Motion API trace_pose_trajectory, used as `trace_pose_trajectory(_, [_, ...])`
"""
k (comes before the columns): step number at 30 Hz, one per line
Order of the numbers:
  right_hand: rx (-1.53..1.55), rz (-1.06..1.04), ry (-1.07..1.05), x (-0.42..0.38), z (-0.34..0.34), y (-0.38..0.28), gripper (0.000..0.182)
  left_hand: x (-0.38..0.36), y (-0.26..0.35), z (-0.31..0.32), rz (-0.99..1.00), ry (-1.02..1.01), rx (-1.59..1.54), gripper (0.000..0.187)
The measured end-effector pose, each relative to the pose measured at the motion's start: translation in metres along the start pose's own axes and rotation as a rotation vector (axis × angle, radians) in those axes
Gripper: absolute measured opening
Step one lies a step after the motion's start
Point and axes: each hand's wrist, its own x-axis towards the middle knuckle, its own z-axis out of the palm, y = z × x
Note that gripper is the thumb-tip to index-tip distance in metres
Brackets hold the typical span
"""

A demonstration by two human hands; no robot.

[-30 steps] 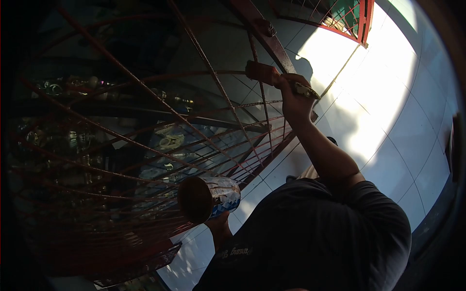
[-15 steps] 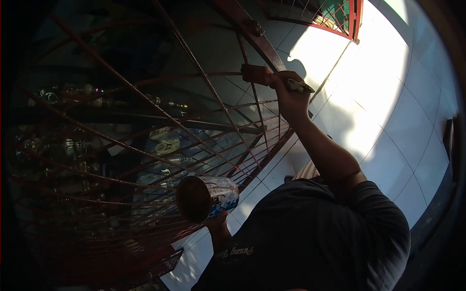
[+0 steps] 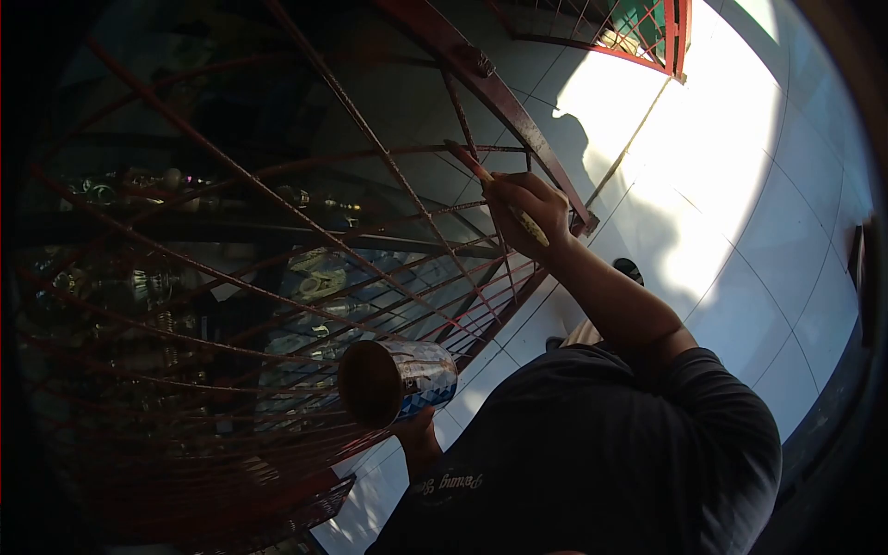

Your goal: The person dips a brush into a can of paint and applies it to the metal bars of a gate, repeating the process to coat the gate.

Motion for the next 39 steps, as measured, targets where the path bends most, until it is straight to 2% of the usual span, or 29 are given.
trace_pose_trajectory(1, [-0.006,-0.021,-0.06,-0.001,-0.001,0.003,0.022,-0.004,0.003,0.001,-0.01,0.003,-0.006,0.094])
trace_pose_trajectory(3, [-0.024,-0.063,-0.173,-0.005,-0.006,0.004,0.022,-0.013,-0.01,-0.028,-0.054,0.005,0.01,0.11])
trace_pose_trajectory(7, [-0.022,-0.07,0.005,-0.01,-0.001,0.011,0.021,-0.007,-0.001,-0.012,-0.037,0.028,0.047,0.11])
trace_pose_trajectory(11, [-0.013,-0.118,-0.204,-0.02,-0.009,0.013,0.02,-0.017,-0.004,-0.029,-0.165,0.096,0.151,0.11])
trace_pose_trajectory(12, [0.027,-0.075,-0.177,-0.029,-0.01,0.012,0.02,-0.016,-0.013,-0.036,-0.128,0.067,0.094,0.109])
trace_pose_trajectory(15, [0.046,0.306,-0.023,-0.04,-0.028,-0.014,0.016,-0.022,-0.031,-0.05,-0.139,0.081,0.047,0.106])
trace_pose_trajectory(17, [0.101,0.809,0.097,-0.046,-0.041,-0.015,0.014,-0.03,-0.035,-0.055,-0.228,0.092,0.074,0.104])
trace_pose_trajectory(18, [0.273,0.942,0.183,-0.036,-0.058,-0.026,0.023,-0.03,-0.032,-0.058,-0.294,0.079,0.1,0.102])
trace_pose_trajectory(19, [0.484,0.959,0.278,-0.042,-0.072,-0.025,0.029,-0.028,-0.038,-0.062,-0.266,0.024,0.068,0.101])
trace_pose_trajectory(20, [0.561,1.074,0.359,-0.044,-0.087,-0.021,0.031,-0.026,-0.044,-0.066,-0.239,-0.031,0.035,0.1])
trace_pose_trajectory(22, [0.674,1.254,0.515,-0.05,-0.117,-0.029,0.035,-0.021,-0.072,-0.076,0.023,-0.213,-0.148,0.099])
trace_pose_trajectory(23, [0.714,1.319,0.585,-0.053,-0.129,-0.033,0.037,-0.018,-0.072,-0.075,0.071,-0.232,-0.111,0.097])
trace_pose_trajectory(24, [0.699,1.319,0.593,-0.062,-0.141,-0.036,0.038,-0.015,-0.072,-0.075,0.121,-0.25,-0.074,0.095])
trace_pose_trajectory(25, [0.644,1.354,0.645,-0.063,-0.147,-0.048,0.02,-0.012,-0.066,-0.074,0.168,-0.269,-0.035,0.093])
trace_pose_trajectory(30, [0.565,1.388,0.682,-0.078,-0.165,-0.07,0.02,-0.008,-0.065,-0.076,0.335,-0.305,0.186,0.088])
trace_pose_trajectory(33, [0.595,1.393,0.635,-0.068,-0.164,-0.073,0.021,-0.021,-0.065,-0.069,0.376,-0.237,0.257,0.09])
trace_pose_trajectory(34, [0.613,1.376,0.586,-0.061,-0.162,-0.073,0.025,-0.026,-0.067,-0.068,0.426,-0.19,0.318,0.083])
trace_pose_trajectory(36, [0.65,1.351,0.484,-0.043,-0.157,-0.068,0.034,-0.037,-0.048,-0.052,0.395,-0.122,0.369,0.081])
trace_pose_trajectory(39, [0.793,1.338,0.388,-0.021,-0.191,-0.046,0.034,-0.076,-0.028,-0.017,0.318,-0.031,0.382,0.084])
